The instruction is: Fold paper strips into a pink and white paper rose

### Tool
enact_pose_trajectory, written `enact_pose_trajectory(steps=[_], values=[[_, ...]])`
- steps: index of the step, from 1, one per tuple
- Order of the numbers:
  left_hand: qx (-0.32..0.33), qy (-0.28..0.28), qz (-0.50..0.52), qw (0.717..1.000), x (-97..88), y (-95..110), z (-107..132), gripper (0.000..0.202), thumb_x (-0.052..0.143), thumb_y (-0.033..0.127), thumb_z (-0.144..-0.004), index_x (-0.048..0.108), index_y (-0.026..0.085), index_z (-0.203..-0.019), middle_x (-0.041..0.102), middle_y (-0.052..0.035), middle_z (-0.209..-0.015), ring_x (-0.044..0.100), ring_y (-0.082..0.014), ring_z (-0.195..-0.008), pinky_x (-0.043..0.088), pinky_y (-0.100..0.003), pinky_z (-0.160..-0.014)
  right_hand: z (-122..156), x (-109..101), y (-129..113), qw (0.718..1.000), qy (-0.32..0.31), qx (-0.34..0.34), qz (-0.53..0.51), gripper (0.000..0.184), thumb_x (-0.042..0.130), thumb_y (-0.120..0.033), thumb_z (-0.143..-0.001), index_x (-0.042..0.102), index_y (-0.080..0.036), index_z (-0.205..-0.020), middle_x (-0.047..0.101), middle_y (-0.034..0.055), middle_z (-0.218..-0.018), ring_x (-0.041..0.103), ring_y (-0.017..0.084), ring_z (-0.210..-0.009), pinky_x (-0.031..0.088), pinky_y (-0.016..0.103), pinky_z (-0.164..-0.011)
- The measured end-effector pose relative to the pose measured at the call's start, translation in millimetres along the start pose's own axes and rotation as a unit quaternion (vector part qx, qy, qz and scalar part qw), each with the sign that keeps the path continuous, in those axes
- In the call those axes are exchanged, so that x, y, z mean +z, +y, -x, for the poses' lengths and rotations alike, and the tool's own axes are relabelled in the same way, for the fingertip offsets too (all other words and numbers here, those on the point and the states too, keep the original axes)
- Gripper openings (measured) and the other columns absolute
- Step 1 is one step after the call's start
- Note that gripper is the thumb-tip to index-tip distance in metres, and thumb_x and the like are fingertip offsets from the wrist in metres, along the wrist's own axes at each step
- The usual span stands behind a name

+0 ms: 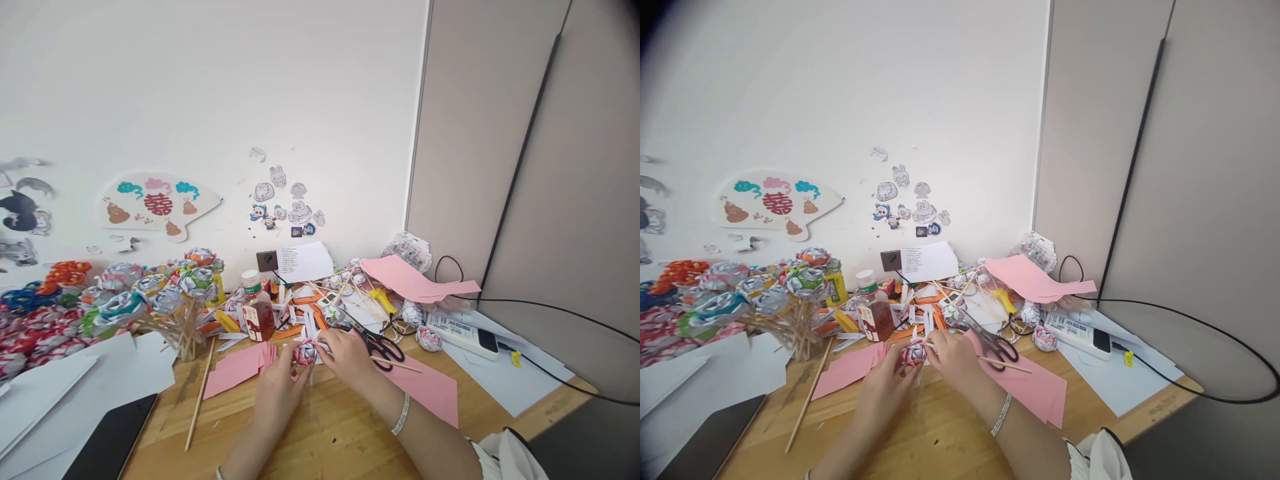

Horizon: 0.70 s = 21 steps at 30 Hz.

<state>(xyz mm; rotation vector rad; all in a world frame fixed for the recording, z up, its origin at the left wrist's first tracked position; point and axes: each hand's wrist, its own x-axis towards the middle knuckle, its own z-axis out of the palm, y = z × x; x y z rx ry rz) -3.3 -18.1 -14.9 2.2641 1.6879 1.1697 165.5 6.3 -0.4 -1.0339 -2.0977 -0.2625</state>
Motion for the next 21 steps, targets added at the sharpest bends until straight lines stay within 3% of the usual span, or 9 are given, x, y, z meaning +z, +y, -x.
enact_pose_trajectory(steps=[6,14,21], values=[[0.015,0.012,-0.004,1.000,0.2,1,0,0.028,0.052,0.033,-0.082,0.052,0.022,-0.108,0.070,-0.0012,-0.077,0.066,-0.0178,-0.065,0.048,-0.026,-0.059,3,4,-4,0.999,0.036,0.002,-0.003,0.011,0.046,-0.019,-0.090,0.057,-0.018,-0.086,0.067,0.0048,-0.077,0.063,0.016,-0.070,0.039,0.024,-0.062],[0.013,0.009,0.001,1.000,1.2,-1,1,0.029,0.052,0.033,-0.082,0.051,0.022,-0.109,0.070,-0.0026,-0.081,0.067,-0.0184,-0.067,0.049,-0.028,-0.062,5,10,-1,0.999,0.022,-0.023,0.013,0.016,0.044,-0.018,-0.090,0.060,-0.017,-0.088,0.066,0.0045,-0.074,0.062,0.017,-0.066,0.038,0.025,-0.058],[0.013,0.008,-0.002,1.000,1.0,-1,0,0.029,0.052,0.033,-0.083,0.051,0.021,-0.109,0.071,-0.0032,-0.080,0.067,-0.0188,-0.067,0.049,-0.029,-0.063,4,7,-2,1.000,0.015,0.006,-0.011,0.018,0.044,-0.020,-0.091,0.061,-0.018,-0.088,0.068,0.0036,-0.076,0.062,0.016,-0.066,0.037,0.025,-0.058]])
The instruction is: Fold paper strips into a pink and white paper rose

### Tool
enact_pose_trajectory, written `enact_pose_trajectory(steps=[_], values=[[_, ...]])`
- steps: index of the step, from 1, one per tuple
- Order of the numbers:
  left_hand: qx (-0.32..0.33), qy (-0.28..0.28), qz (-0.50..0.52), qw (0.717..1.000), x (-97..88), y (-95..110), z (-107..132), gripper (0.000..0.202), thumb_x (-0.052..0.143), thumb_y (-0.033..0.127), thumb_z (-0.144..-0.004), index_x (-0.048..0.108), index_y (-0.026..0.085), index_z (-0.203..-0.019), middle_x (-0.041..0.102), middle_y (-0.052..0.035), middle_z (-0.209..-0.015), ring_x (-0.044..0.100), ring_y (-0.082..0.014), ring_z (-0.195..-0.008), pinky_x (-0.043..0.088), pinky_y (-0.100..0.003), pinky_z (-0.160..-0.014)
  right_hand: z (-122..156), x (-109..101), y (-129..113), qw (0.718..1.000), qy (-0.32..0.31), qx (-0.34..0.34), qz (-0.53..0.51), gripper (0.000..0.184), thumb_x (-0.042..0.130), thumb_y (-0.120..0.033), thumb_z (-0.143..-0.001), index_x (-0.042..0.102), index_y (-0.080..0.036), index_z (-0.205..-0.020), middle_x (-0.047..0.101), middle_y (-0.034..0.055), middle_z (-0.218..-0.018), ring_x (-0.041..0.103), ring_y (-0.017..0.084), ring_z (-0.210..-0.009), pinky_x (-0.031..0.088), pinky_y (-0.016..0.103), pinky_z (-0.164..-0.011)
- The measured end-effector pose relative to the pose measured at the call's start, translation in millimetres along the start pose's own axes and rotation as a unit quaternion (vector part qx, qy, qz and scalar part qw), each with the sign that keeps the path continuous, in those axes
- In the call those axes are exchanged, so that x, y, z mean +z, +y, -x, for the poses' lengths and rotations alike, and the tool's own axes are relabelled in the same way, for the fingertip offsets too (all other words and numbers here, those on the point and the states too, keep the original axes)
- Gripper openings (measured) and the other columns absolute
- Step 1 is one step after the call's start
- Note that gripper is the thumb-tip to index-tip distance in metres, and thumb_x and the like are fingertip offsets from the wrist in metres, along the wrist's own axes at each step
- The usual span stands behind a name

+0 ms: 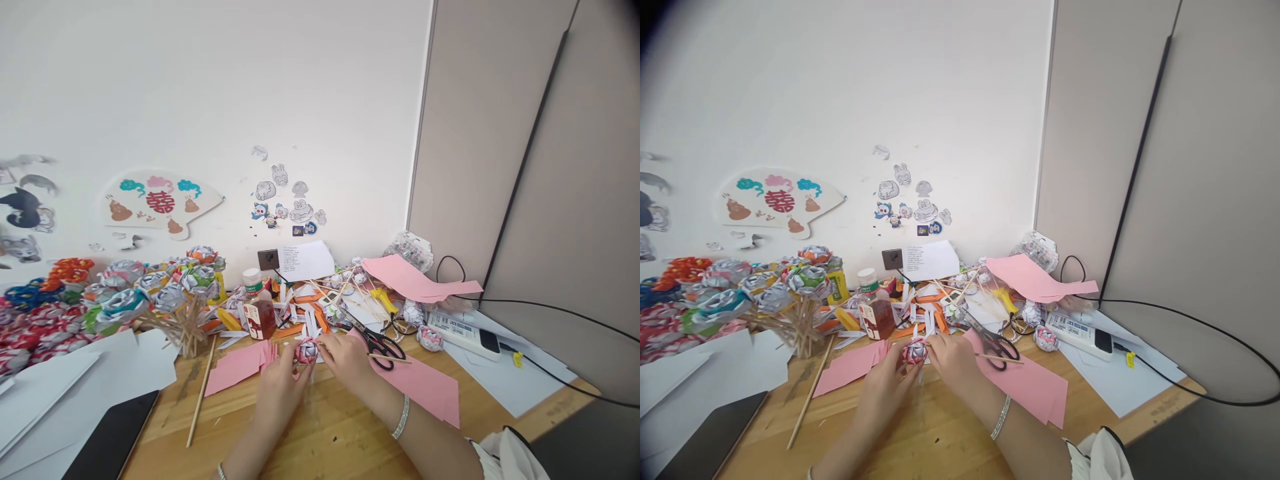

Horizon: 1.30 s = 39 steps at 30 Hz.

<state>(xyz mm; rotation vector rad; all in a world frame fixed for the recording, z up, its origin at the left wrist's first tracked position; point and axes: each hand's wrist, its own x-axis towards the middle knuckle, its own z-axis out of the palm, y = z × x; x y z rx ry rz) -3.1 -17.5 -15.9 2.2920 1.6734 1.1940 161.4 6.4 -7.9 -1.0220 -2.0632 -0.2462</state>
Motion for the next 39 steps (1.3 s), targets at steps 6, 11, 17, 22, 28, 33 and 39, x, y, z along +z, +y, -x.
enact_pose_trajectory(steps=[6,11,17,22,28,33,39], values=[[-0.001,0.006,0.008,1.000,0.6,0,0,0.030,0.051,0.034,-0.083,0.050,0.021,-0.110,0.070,-0.0036,-0.083,0.066,-0.0178,-0.064,0.049,-0.029,-0.063,-4,-8,-3,0.998,-0.011,0.055,-0.032,0.017,0.048,-0.026,-0.090,0.062,-0.019,-0.081,0.069,0.0018,-0.075,0.062,0.015,-0.065,0.036,0.024,-0.060],[-0.001,0.007,0.015,1.000,-1.8,3,-1,0.029,0.050,0.036,-0.084,0.051,0.020,-0.108,0.070,-0.0030,-0.080,0.065,-0.0170,-0.062,0.048,-0.028,-0.059,-6,-12,-4,0.993,-0.045,0.083,-0.075,0.013,0.051,-0.023,-0.089,0.063,-0.019,-0.083,0.070,0.0014,-0.080,0.063,0.015,-0.071,0.036,0.023,-0.062],[-0.010,0.000,0.021,1.000,-3.1,5,0,0.031,0.050,0.037,-0.083,0.052,0.021,-0.109,0.070,-0.0028,-0.079,0.064,-0.0176,-0.063,0.048,-0.028,-0.060,-11,-17,-4,0.978,-0.073,0.121,-0.151,0.014,0.053,-0.024,-0.088,0.064,-0.020,-0.080,0.068,-0.0009,-0.075,0.060,0.013,-0.067,0.035,0.021,-0.059],[-0.020,-0.012,0.029,0.999,-1.5,3,-1,0.031,0.051,0.036,-0.082,0.052,0.021,-0.109,0.070,-0.0024,-0.080,0.064,-0.0174,-0.062,0.049,-0.029,-0.060,-13,-19,-3,0.969,-0.077,0.146,-0.183,0.018,0.054,-0.029,-0.087,0.064,-0.020,-0.075,0.062,-0.0033,-0.063,0.052,0.010,-0.055,0.031,0.019,-0.051],[0.001,-0.001,0.020,1.000,-2.3,3,0,0.030,0.051,0.036,-0.083,0.051,0.022,-0.110,0.069,-0.0022,-0.082,0.063,-0.0167,-0.060,0.048,-0.028,-0.059,-12,-24,-8,0.978,-0.051,0.133,-0.151,0.013,0.055,-0.028,-0.086,0.064,-0.019,-0.084,0.063,-0.0020,-0.065,0.052,0.011,-0.055,0.033,0.020,-0.054],[0.027,0.006,0.000,1.000,-1.5,2,0,0.027,0.050,0.034,-0.085,0.050,0.021,-0.109,0.070,-0.0021,-0.077,0.064,-0.0171,-0.059,0.048,-0.028,-0.058,-11,-22,-7,0.986,-0.051,0.107,-0.114,0.011,0.055,-0.025,-0.086,0.063,-0.019,-0.081,0.063,-0.0024,-0.064,0.053,0.011,-0.056,0.032,0.021,-0.055],[0.066,0.031,-0.036,0.997,2.0,-2,0,0.027,0.050,0.034,-0.085,0.049,0.021,-0.108,0.069,-0.0014,-0.075,0.064,-0.0165,-0.057,0.046,-0.026,-0.054,-8,-18,-5,0.994,-0.048,0.076,-0.063,0.010,0.053,-0.023,-0.087,0.062,-0.019,-0.085,0.070,0.0007,-0.078,0.063,0.015,-0.070,0.035,0.023,-0.063]])
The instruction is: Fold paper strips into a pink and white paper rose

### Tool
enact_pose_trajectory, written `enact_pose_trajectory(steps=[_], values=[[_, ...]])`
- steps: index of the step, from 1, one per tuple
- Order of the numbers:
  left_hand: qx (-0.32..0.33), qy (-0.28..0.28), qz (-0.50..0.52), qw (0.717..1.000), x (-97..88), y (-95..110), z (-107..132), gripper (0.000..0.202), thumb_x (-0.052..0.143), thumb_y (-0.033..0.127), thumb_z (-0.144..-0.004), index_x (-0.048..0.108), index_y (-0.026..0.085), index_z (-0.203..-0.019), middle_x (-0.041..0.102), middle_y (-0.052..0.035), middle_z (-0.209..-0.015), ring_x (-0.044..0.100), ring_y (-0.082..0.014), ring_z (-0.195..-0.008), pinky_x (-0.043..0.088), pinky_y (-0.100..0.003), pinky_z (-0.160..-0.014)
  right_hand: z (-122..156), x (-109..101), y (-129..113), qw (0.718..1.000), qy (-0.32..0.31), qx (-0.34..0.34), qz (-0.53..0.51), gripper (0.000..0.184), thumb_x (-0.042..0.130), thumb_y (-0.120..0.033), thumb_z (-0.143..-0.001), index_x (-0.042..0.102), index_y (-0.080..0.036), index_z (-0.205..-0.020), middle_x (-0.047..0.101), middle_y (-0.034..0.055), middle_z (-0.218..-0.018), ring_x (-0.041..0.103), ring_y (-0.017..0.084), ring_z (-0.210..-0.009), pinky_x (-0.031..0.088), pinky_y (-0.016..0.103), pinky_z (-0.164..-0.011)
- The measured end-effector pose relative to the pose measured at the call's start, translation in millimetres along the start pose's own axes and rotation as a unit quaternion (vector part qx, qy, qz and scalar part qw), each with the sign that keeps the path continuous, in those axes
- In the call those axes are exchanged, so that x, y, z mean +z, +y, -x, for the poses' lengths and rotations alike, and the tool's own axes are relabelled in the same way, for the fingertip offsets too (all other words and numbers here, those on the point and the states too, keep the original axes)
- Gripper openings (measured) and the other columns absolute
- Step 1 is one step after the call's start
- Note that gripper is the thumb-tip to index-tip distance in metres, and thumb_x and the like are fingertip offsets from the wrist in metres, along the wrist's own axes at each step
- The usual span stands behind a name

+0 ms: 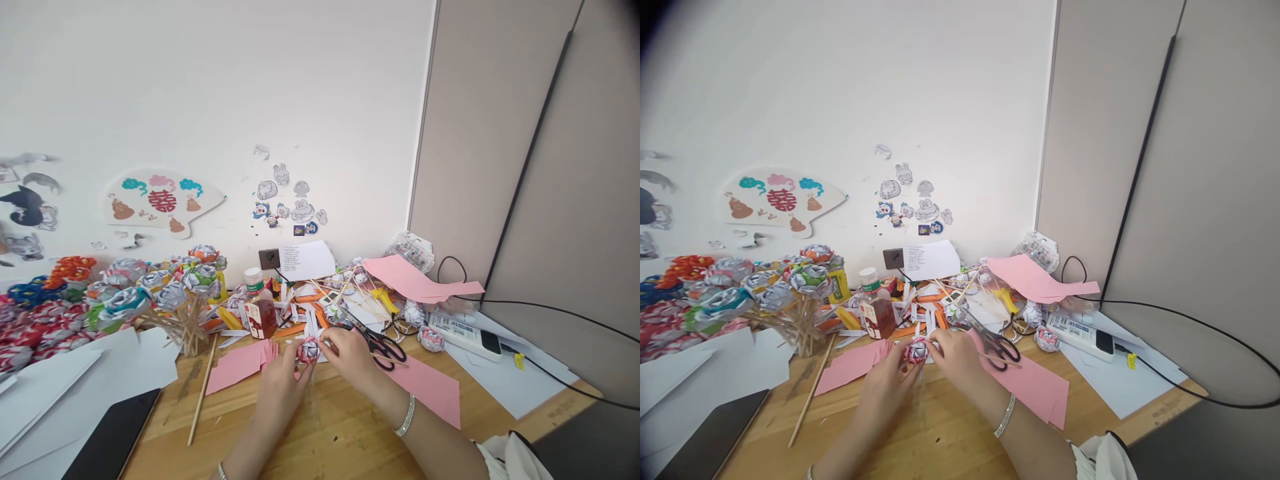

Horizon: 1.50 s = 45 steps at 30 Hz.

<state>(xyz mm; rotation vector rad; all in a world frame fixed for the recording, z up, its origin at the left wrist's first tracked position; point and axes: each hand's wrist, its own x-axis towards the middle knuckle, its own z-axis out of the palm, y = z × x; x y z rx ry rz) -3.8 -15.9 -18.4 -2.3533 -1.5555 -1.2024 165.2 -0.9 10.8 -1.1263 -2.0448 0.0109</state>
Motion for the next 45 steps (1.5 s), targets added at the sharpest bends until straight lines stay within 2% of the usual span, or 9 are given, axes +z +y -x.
enact_pose_trajectory(steps=[6,15,23,30,45], values=[[0.026,0.019,-0.018,0.999,1.7,-2.5,1.4,0.026,0.051,0.034,-0.085,0.049,0.021,-0.108,0.069,-0.0019,-0.076,0.065,-0.0170,-0.057,0.046,-0.026,-0.053,0.1,0.9,0.6,0.999,-0.010,-0.019,0.027,0.012,0.051,-0.024,-0.090,0.062,-0.019,-0.088,0.071,0.0015,-0.082,0.065,0.016,-0.075,0.035,0.023,-0.064],[0.026,0.014,-0.016,0.999,1.4,-2.7,0.1,0.026,0.050,0.034,-0.086,0.048,0.021,-0.108,0.069,-0.0016,-0.074,0.064,-0.0164,-0.055,0.046,-0.026,-0.053,0.3,4.2,1.3,0.998,-0.008,-0.026,0.052,0.012,0.051,-0.023,-0.091,0.061,-0.019,-0.087,0.071,0.0010,-0.082,0.066,0.015,-0.074,0.035,0.024,-0.063],[0.027,0.014,-0.019,0.999,-0.2,-1.3,0.4,0.027,0.048,0.035,-0.087,0.047,0.020,-0.109,0.069,-0.0028,-0.077,0.065,-0.0169,-0.058,0.047,-0.027,-0.055,0.8,4.9,3.0,0.998,-0.012,-0.035,0.054,0.020,0.043,-0.026,-0.095,0.060,-0.020,-0.087,0.071,0.0034,-0.080,0.065,0.016,-0.073,0.036,0.024,-0.063],[0.029,0.014,-0.030,0.999,-0.3,-1.0,0.1,0.026,0.050,0.032,-0.085,0.048,0.021,-0.109,0.069,-0.0012,-0.074,0.064,-0.0166,-0.058,0.046,-0.026,-0.054,-0.6,4.1,3.0,0.997,-0.023,-0.037,0.059,0.011,0.050,-0.020,-0.091,0.060,-0.018,-0.086,0.070,0.0024,-0.079,0.065,0.016,-0.072,0.035,0.024,-0.062],[0.027,0.017,-0.031,0.999,-0.7,0.0,0.2,0.027,0.051,0.033,-0.085,0.048,0.022,-0.109,0.068,-0.0003,-0.073,0.066,-0.0181,-0.061,0.046,-0.025,-0.052,2.7,4.5,3.0,0.996,0.010,-0.065,0.062,0.014,0.047,-0.020,-0.091,0.060,-0.019,-0.086,0.069,0.0019,-0.076,0.062,0.014,-0.068,0.033,0.023,-0.061]])
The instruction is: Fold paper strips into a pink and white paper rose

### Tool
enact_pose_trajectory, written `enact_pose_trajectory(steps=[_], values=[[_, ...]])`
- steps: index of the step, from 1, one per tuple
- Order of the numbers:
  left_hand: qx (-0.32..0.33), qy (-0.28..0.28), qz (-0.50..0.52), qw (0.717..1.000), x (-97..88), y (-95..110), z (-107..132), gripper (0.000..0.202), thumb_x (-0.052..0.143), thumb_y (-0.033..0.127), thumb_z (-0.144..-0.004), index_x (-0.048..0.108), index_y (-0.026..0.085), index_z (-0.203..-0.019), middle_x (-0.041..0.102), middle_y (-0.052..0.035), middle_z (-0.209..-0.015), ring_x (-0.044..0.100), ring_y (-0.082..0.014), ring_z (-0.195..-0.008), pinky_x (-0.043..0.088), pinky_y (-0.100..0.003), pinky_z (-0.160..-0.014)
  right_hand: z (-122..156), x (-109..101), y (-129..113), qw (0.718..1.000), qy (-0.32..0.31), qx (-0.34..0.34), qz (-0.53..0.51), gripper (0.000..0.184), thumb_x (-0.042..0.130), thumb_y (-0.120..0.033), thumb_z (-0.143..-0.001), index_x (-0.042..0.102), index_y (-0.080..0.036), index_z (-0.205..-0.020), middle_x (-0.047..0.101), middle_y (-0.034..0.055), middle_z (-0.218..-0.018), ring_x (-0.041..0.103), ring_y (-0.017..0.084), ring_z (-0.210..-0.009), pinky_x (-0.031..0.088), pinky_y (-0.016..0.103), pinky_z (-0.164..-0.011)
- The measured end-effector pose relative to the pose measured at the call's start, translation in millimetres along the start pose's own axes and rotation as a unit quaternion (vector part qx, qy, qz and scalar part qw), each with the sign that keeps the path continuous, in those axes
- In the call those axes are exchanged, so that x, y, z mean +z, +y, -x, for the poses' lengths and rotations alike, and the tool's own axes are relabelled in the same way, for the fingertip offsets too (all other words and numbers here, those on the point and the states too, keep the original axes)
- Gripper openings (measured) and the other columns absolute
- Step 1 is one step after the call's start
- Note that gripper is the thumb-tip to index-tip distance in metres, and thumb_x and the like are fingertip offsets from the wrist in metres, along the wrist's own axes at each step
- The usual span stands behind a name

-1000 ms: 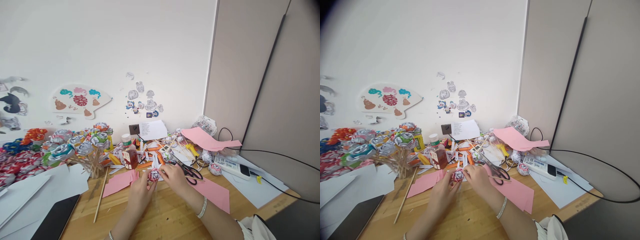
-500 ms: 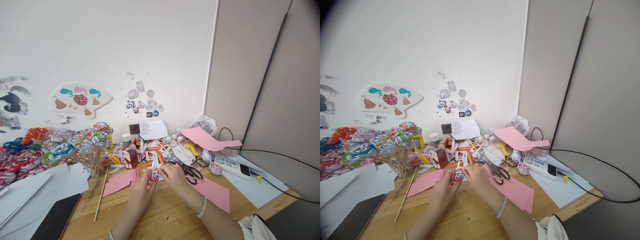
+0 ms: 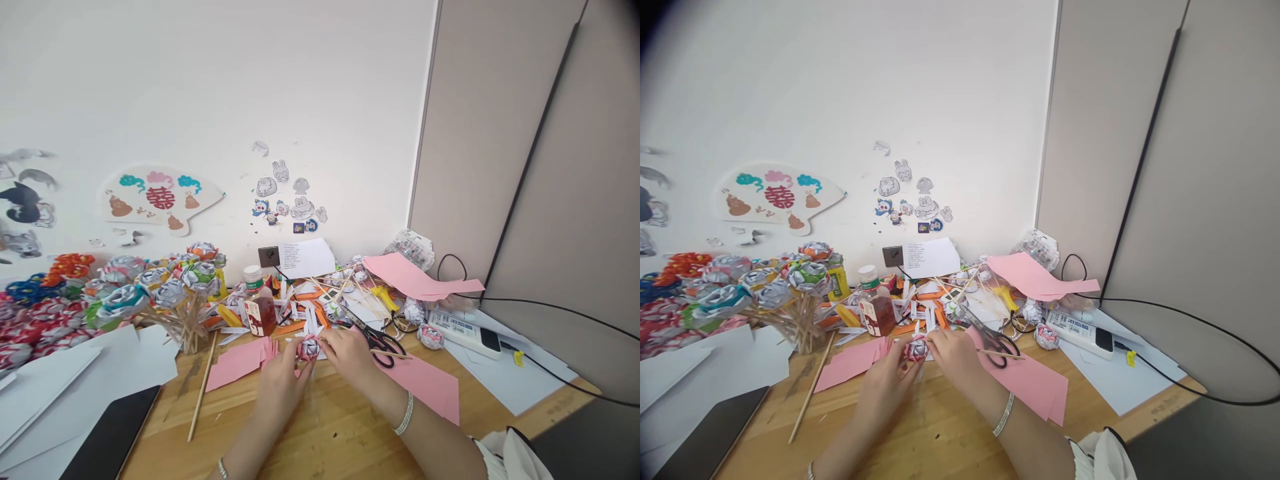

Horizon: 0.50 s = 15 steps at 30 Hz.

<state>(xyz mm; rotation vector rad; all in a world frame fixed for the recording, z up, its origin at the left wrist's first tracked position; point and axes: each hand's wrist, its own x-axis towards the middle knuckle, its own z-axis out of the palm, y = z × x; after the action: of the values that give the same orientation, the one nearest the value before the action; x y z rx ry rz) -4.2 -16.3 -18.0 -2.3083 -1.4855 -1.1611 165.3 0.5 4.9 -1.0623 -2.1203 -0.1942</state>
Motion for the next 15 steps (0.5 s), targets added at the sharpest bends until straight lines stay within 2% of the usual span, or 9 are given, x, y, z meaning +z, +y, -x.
enact_pose_trajectory(steps=[7,11,15], values=[[0.004,0.005,-0.012,1.000,1.1,-1.1,0.7,0.027,0.052,0.030,-0.084,0.049,0.022,-0.109,0.068,-0.0001,-0.070,0.066,-0.0186,-0.062,0.044,-0.025,-0.052,0.4,1.2,1.6,0.998,-0.010,-0.031,0.046,0.019,0.043,-0.020,-0.092,0.061,-0.018,-0.087,0.066,0.0037,-0.071,0.061,0.015,-0.066,0.032,0.024,-0.059],[0.003,0.001,-0.005,1.000,1.1,-1.7,0.7,0.026,0.052,0.030,-0.084,0.049,0.022,-0.108,0.068,-0.0007,-0.073,0.065,-0.0175,-0.060,0.045,-0.026,-0.054,0.0,0.5,0.2,0.999,0.012,-0.019,0.043,0.018,0.043,-0.023,-0.093,0.060,-0.017,-0.091,0.068,0.0045,-0.076,0.061,0.015,-0.070,0.033,0.025,-0.061],[0.001,-0.002,0.001,1.000,0.8,-1.2,0.5,0.025,0.051,0.030,-0.084,0.050,0.022,-0.107,0.068,-0.0005,-0.073,0.064,-0.0173,-0.059,0.045,-0.025,-0.054,-0.3,-0.2,-1.4,0.999,0.018,-0.016,0.049,0.015,0.046,-0.021,-0.091,0.059,-0.018,-0.086,0.067,0.0037,-0.075,0.061,0.016,-0.070,0.033,0.026,-0.062]])
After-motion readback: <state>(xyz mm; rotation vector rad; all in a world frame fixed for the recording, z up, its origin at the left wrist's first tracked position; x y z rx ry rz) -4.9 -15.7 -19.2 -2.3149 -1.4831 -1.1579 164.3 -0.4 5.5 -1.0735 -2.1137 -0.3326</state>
